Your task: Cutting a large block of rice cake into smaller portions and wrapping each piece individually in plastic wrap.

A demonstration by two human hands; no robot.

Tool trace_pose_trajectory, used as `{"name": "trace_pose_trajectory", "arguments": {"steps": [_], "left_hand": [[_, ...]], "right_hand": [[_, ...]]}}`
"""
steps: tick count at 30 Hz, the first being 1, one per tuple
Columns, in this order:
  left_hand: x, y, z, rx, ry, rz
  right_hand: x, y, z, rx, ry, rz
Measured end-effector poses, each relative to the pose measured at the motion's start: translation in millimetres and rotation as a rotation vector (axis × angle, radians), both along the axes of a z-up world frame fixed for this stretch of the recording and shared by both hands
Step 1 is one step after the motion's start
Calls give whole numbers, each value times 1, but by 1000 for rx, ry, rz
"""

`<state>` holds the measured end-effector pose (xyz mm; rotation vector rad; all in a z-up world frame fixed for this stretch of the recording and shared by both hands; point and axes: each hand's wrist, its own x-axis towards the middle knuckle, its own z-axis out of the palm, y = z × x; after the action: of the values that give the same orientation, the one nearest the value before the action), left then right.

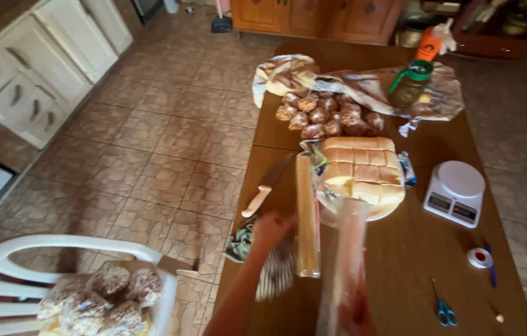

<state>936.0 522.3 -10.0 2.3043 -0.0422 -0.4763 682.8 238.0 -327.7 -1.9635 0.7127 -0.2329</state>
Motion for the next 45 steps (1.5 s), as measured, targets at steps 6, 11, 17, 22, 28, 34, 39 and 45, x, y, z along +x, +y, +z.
{"name": "trace_pose_trajectory", "arguments": {"steps": [6,11,17,22,28,34,39,45], "left_hand": [[51,-31,-53,82,-333,195],[-46,-78,-115,498,-1134,-299],[-74,-78,-145,553,-530,-400],[-29,-57,-155,291,-507,-263],[-9,-62,-131,192,-264,-235],[-45,-95,-74,162,-349,-294],[-150,-113,125,-451,228,-364],[-200,-123,135,-882,-69,-351]], "right_hand": [[-13,74,280,124,59,-636],[-29,76,317,427,-204,-614],[-60,71,313,689,-561,-415],[-83,24,253,298,-314,-429],[-110,13,253,409,-246,-427],[-124,-16,221,499,-255,-248],[-101,-3,232,606,-176,-155],[-77,26,247,325,-2,6]]}}
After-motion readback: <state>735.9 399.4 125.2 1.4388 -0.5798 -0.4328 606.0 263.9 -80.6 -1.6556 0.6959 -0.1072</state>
